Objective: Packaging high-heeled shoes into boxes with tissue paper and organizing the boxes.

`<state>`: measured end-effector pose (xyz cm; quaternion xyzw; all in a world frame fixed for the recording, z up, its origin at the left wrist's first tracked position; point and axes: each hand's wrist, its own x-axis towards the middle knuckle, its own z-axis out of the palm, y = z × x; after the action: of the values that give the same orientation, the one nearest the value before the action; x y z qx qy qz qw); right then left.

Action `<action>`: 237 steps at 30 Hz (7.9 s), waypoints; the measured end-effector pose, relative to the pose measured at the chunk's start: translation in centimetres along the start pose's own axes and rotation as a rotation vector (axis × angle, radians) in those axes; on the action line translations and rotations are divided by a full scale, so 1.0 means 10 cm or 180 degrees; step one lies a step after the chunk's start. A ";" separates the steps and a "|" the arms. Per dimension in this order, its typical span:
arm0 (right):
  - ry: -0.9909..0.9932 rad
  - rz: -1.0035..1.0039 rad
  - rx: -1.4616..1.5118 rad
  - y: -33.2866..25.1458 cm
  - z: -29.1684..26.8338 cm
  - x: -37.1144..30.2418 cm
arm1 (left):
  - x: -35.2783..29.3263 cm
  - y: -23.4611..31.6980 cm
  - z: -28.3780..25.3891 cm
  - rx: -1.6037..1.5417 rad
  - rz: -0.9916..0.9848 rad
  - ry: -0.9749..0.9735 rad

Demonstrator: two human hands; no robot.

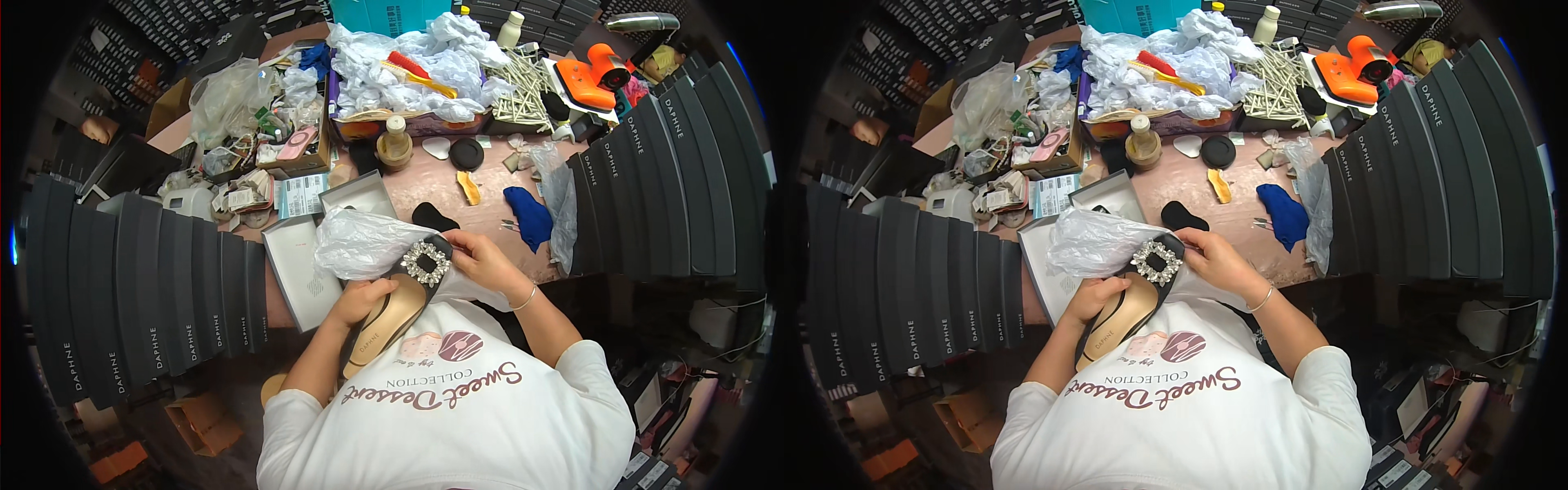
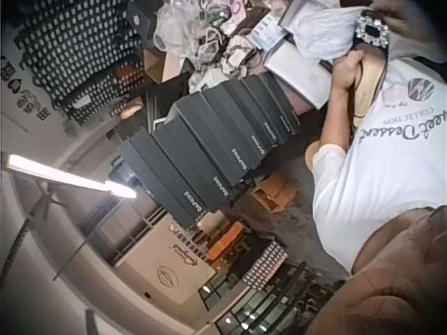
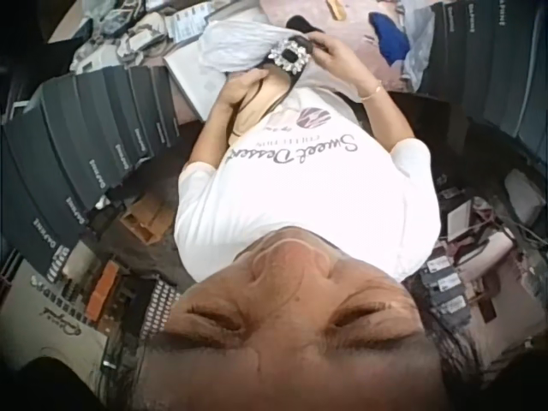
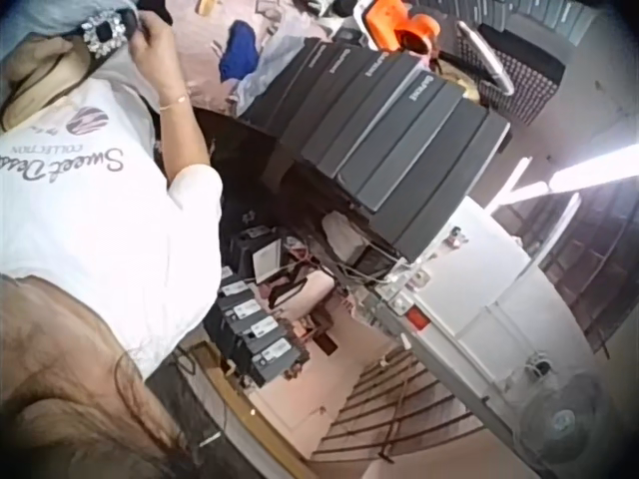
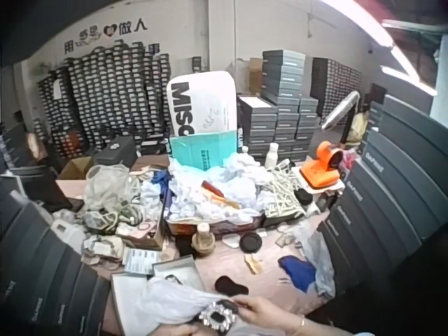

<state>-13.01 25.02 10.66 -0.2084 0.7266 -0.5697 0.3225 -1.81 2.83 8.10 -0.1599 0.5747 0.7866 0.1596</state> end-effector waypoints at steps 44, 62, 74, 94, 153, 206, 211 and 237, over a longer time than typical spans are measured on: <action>0.0259 -0.2394 -0.3395 -0.14 0.64 -0.16 | -0.06 0.13 -0.11 -0.1792 0.0178 -0.0667; -0.0534 -0.0552 -0.1571 0.17 -0.39 0.83 | 0.16 0.08 -0.45 -0.0690 0.0879 0.0472; 0.0236 -0.1217 -0.3414 0.00 0.81 1.35 | 1.08 -0.59 -0.38 -0.0648 0.0719 0.2078; -0.0106 -0.1079 -0.3395 0.03 0.51 0.48 | 0.89 -0.01 -0.32 0.1665 0.1278 0.1013; 0.3574 0.1791 -0.1999 2.03 -1.71 -0.58 | 0.53 -0.05 -0.76 0.1929 0.1162 0.1509; 0.0521 0.1082 0.1285 1.66 -0.35 0.45 | 0.08 -0.82 -1.98 -0.0460 0.0080 0.1724; 0.0592 0.0912 0.2182 1.68 -0.43 0.43 | -0.04 -0.93 -1.86 -0.0291 -0.0062 0.1906; -0.0479 0.0279 -0.2214 1.23 -1.08 0.30 | -0.05 -0.45 -1.68 0.2627 0.0602 0.1151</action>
<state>-21.98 33.73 -0.31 -0.3158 0.8595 -0.2569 0.3090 1.72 -11.98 -0.40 -0.1644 0.8705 0.4626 0.0346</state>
